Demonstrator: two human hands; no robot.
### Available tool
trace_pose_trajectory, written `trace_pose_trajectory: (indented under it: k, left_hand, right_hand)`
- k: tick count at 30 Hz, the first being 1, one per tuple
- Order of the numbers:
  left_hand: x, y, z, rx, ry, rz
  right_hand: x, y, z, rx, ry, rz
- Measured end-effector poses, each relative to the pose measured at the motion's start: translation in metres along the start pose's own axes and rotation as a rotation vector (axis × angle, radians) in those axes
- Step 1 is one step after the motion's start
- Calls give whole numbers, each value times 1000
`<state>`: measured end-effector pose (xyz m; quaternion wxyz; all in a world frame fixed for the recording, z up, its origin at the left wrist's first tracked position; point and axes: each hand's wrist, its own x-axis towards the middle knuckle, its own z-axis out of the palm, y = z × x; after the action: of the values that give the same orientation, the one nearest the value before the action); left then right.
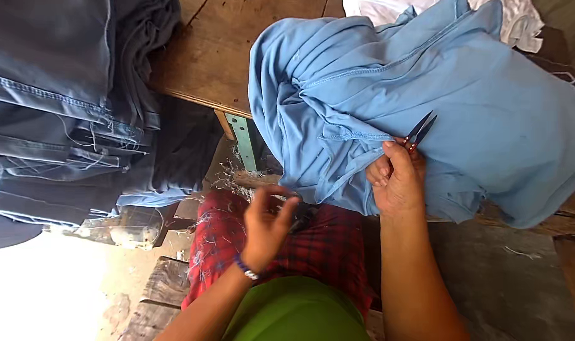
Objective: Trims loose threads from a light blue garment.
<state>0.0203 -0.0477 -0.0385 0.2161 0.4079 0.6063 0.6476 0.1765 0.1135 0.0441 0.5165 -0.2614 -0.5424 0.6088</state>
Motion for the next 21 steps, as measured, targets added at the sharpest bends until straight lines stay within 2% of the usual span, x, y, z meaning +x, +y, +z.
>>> trace_pose_trajectory:
  k: [3, 5, 7, 11, 13, 17, 21]
  left_hand:
    - [13, 5, 46, 105, -149, 82]
    - [18, 5, 58, 75, -161, 137]
    - [12, 9, 54, -38, -151, 169]
    - [-14, 19, 30, -251, -76, 59]
    - [-24, 25, 20, -339, -77, 62]
    - [-40, 37, 10, -332, -158, 181]
    - [-49, 48, 4, -286, -174, 361]
  right_hand:
    - [-11, -10, 8, -76, -47, -10]
    - [-19, -15, 10, -144, -102, -52]
    - [-29, -19, 6, -203, -117, -103]
    - [-65, -21, -9, -450, -85, -307]
    - [-90, -16, -13, -566, -122, -363]
    - [-123, 8, -5, -738, -213, -491]
    - [-126, 18, -3, -671, -97, -651]
